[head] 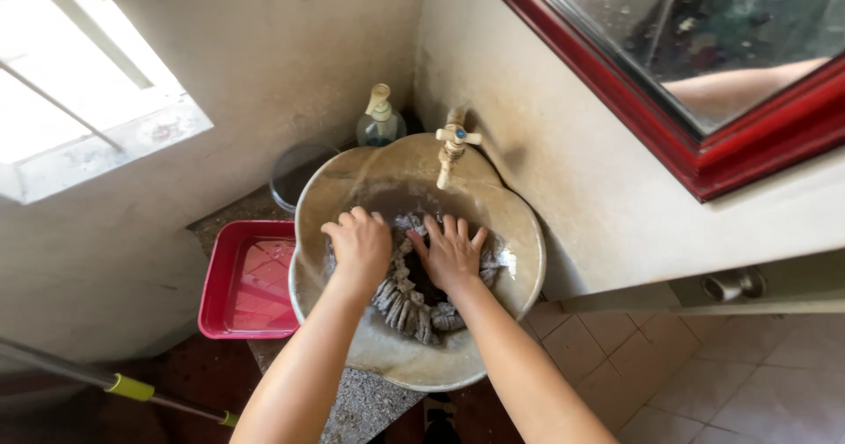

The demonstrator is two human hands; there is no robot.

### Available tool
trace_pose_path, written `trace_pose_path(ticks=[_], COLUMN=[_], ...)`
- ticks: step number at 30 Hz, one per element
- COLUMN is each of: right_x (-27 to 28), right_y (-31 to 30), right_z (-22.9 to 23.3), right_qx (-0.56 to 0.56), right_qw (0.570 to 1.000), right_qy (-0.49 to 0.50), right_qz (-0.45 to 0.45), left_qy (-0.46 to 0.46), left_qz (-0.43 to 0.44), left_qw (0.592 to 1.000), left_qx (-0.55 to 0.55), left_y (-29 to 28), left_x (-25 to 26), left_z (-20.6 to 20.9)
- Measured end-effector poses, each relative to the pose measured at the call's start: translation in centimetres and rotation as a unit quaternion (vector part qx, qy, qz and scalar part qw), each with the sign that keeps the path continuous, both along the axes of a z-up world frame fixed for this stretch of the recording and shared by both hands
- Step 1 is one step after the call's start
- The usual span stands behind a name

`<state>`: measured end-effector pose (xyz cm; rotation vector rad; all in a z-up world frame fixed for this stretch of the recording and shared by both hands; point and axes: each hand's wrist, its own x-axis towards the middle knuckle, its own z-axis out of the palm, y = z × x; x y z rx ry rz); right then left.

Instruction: Cleaning a mop head in a sink and then mopping the floor of a gym area.

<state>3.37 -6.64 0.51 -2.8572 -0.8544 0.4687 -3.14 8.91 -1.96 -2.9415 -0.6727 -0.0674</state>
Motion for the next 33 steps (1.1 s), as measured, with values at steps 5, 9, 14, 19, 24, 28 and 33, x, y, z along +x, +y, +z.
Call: trace_pose_path(ticks=[5,9,14,19,24,28,33], right_x=[2.0,2.8,-1.6,-4.7,-1.3,-3.4,0.8], right_y=[0.1,-0.2,3.1,6.7,5.7,11.0,9.3], right_z=[-5.4,-5.1,1.8,2.1,-18.0,-9.2,-6.0], right_qx=[0.154,0.298,0.281,0.041,0.036,0.045,0.004], right_qw=[0.984,0.942,0.958,0.992,0.993,0.993,0.998], right_qy=[-0.086,-0.152,0.058,0.105,0.006,0.007,0.06], right_qz=[0.023,0.032,0.013,0.06,0.111,0.111,0.01], left_qy=[-0.198,-0.152,-0.321,-0.433,-0.393,-0.249,-0.189], left_qz=[0.023,-0.021,-0.005,0.073,0.241,0.343,0.389], left_qw=[0.963,0.985,0.947,0.889,0.857,0.86,0.817], left_qx=[0.18,0.079,-0.016,-0.131,-0.231,-0.283,-0.381], left_y=[0.0,1.9,2.2,3.5,4.9,6.6,9.3], left_x=[-1.5,-5.0,-9.9,-14.9,-19.4,-21.4,-21.2], left_z=[2.0,8.4,11.1,8.5,6.8,3.9,-1.4])
